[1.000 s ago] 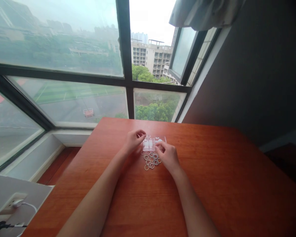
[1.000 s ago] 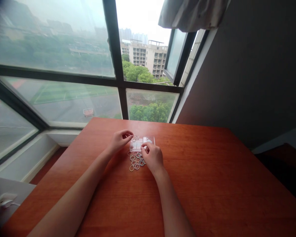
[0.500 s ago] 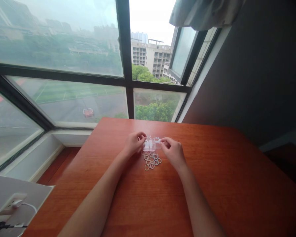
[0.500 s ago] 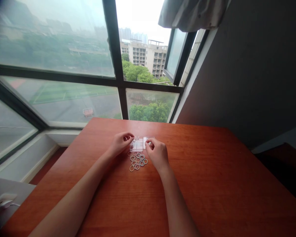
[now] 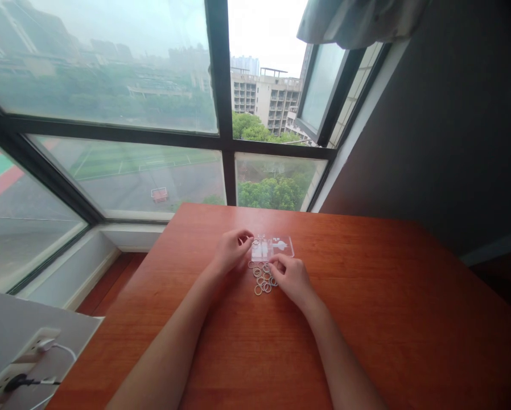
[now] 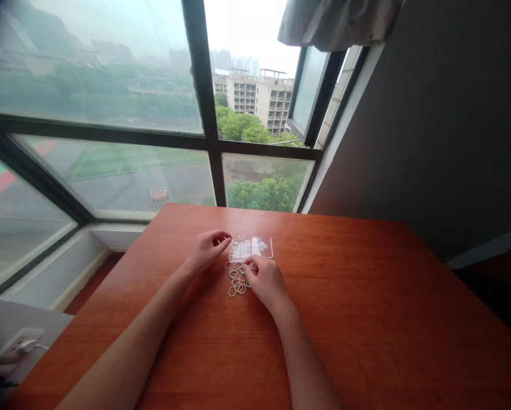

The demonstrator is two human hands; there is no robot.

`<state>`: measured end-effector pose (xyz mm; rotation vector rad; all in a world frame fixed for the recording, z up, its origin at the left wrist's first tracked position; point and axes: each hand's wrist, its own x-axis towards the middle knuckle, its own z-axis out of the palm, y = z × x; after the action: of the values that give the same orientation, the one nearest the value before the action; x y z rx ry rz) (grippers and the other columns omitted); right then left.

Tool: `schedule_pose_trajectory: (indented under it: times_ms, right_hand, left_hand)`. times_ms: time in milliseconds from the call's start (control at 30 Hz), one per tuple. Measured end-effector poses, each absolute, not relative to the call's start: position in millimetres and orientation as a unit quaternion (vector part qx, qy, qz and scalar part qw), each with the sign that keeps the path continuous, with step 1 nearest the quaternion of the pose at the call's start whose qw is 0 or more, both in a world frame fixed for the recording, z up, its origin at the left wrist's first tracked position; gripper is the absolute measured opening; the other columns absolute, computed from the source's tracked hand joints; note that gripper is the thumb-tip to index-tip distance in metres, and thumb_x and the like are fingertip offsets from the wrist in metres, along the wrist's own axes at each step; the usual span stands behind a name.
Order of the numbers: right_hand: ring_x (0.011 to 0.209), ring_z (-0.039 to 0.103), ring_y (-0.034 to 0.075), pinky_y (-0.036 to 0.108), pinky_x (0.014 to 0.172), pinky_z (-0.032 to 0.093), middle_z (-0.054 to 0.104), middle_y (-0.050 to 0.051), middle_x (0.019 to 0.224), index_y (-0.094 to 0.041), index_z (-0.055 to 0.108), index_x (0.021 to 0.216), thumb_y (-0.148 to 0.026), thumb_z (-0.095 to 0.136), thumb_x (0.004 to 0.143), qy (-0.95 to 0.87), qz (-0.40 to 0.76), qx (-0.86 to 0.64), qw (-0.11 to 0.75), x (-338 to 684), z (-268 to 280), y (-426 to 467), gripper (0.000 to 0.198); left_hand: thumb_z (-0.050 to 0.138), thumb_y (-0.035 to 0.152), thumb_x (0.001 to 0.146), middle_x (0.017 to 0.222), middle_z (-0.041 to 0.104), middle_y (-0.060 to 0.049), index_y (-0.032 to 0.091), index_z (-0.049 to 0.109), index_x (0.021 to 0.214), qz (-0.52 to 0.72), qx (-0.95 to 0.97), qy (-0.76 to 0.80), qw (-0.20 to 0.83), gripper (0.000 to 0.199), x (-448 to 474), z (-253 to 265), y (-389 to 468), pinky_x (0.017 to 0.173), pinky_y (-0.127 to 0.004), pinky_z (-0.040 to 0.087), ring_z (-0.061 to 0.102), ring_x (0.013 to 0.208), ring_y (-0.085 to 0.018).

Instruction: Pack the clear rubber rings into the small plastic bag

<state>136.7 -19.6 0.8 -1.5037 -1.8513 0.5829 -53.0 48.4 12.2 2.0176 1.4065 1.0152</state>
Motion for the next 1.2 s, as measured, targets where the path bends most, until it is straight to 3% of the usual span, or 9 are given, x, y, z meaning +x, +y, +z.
schedule_pose_trajectory:
  times_ms: [267, 500, 633, 767, 933, 1200]
  right_hand:
    - [0.063, 0.06, 0.017, 0.025, 0.054, 0.028, 0.069, 0.002, 0.07, -0.028, 0.071, 0.087, -0.037, 0.059, 0.084, -0.739, 0.135, -0.623, 0.216, 115.6, 5.9, -32.0, 0.015]
    - [0.061, 0.059, 0.016, 0.025, 0.053, 0.027, 0.069, 0.002, 0.069, -0.026, 0.07, 0.081, -0.033, 0.059, 0.084, -0.734, 0.141, -0.628, 0.217, 109.7, -1.3, -32.1, 0.013]
    - [0.055, 0.054, 0.014, 0.024, 0.053, 0.029, 0.063, -0.001, 0.06, -0.024, 0.069, 0.077, -0.032, 0.06, 0.081, -0.715, 0.183, -0.616, 0.274, 112.6, -1.2, -30.0, 0.012]
    - [0.047, 0.045, 0.01, 0.021, 0.052, 0.032, 0.05, -0.005, 0.05, -0.02, 0.067, 0.074, -0.035, 0.059, 0.08, -0.664, 0.249, -0.583, 0.397, 121.4, 2.6, -24.3, 0.018]
    - [0.048, 0.038, 0.009, 0.021, 0.047, 0.031, 0.042, -0.006, 0.051, -0.016, 0.064, 0.079, -0.045, 0.059, 0.079, -0.538, 0.335, -0.561, 0.532, 135.6, 2.9, -15.2, 0.03]
    - [0.05, 0.036, 0.009, 0.02, 0.048, 0.031, 0.04, -0.006, 0.053, -0.014, 0.064, 0.078, -0.045, 0.062, 0.076, -0.509, 0.345, -0.568, 0.547, 138.1, -1.8, -11.7, 0.031]
  left_hand:
    - [0.056, 0.027, 0.081, 0.072, 0.068, -0.003, 0.016, 0.069, 0.082, 0.369, 0.738, 0.503, 0.256, 0.018, -52.5, 13.4, 47.5, 0.058, -0.021, 0.043, 0.058, 0.061, -0.013]
    - [0.055, 0.026, 0.082, 0.072, 0.068, -0.002, 0.016, 0.069, 0.084, 0.378, 0.748, 0.486, 0.248, 0.018, -52.5, 8.5, 48.9, 0.058, -0.021, 0.044, 0.058, 0.062, -0.012]
    - [0.055, 0.027, 0.082, 0.072, 0.068, -0.002, 0.016, 0.069, 0.085, 0.378, 0.748, 0.484, 0.253, 0.018, -52.0, 7.0, 48.6, 0.059, -0.021, 0.044, 0.059, 0.062, -0.012]
    - [0.055, 0.028, 0.082, 0.074, 0.069, -0.003, 0.016, 0.069, 0.085, 0.38, 0.748, 0.479, 0.258, 0.018, -50.8, 7.0, 48.2, 0.06, -0.021, 0.045, 0.058, 0.062, -0.012]
    - [0.056, 0.031, 0.083, 0.073, 0.068, -0.003, 0.016, 0.069, 0.087, 0.374, 0.758, 0.466, 0.262, 0.02, -48.8, 5.7, 48.4, 0.059, -0.021, 0.044, 0.057, 0.061, -0.012]
    - [0.055, 0.037, 0.085, 0.063, 0.061, -0.001, 0.013, 0.067, 0.086, 0.372, 0.751, 0.409, 0.361, 0.027, -30.2, 21.1, 34.6, 0.049, -0.019, 0.035, 0.048, 0.053, -0.009]
